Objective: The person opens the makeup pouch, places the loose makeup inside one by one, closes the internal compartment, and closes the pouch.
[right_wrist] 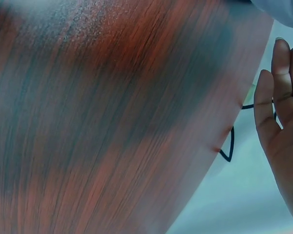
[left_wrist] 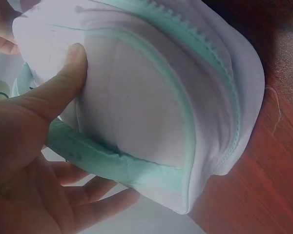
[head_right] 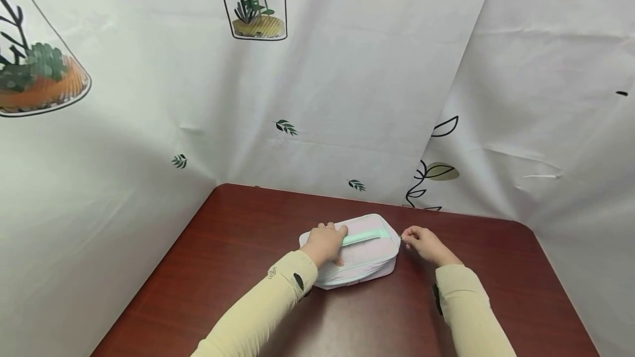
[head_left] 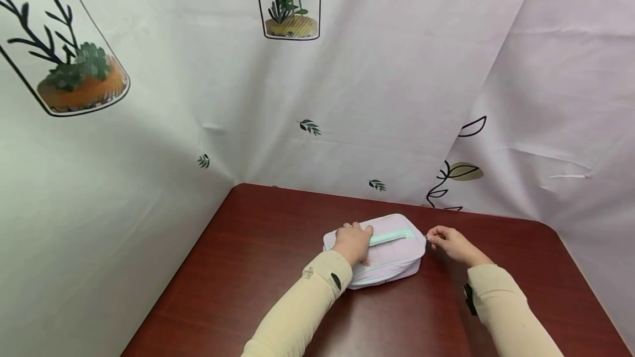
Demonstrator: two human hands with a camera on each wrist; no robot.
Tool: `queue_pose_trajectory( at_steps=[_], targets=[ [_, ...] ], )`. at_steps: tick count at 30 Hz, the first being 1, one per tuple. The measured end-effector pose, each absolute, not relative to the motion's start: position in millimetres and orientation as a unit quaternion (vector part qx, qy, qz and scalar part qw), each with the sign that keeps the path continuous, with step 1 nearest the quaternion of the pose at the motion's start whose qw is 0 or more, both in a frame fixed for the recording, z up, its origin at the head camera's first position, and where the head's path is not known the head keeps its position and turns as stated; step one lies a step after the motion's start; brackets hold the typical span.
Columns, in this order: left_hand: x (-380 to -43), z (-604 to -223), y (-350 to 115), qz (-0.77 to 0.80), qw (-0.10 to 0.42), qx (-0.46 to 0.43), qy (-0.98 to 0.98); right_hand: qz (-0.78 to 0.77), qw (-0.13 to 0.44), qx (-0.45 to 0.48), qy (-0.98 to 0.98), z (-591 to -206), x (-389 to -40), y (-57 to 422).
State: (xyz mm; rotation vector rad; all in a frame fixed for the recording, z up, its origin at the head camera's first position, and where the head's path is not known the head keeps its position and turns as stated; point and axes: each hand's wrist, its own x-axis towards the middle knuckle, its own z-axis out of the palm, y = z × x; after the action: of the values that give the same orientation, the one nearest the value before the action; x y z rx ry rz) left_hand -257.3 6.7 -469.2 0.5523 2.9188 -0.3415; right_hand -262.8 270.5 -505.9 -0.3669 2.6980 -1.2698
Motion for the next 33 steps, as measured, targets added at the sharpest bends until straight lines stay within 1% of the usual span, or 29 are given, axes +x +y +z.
queue_pose_trajectory(
  at_steps=[10, 20, 26, 33],
  targets=[
    [-262.8, -468.3, 4.9, -0.125, 0.094, 0.176, 0.972, -0.426, 0.063, -0.121, 0.894, -504.3, -262.1, 265.2],
    [-263.2, -465.1, -3.7, -0.092, 0.071, 0.199, 0.973, -0.403, 0.066, -0.132, 0.903, -500.8, -263.3, 263.2],
    [-262.9, -465.8, -3.3, -0.084, 0.062, 0.185, 0.977, -0.399, 0.065, -0.130, 0.906, -500.9, -263.2, 259.5],
    [-261.3, -467.0, -2.9, -0.082, 0.056, 0.164, 0.982, -0.381, 0.048, -0.143, 0.912, -503.3, -265.0, 252.8]
  ],
)
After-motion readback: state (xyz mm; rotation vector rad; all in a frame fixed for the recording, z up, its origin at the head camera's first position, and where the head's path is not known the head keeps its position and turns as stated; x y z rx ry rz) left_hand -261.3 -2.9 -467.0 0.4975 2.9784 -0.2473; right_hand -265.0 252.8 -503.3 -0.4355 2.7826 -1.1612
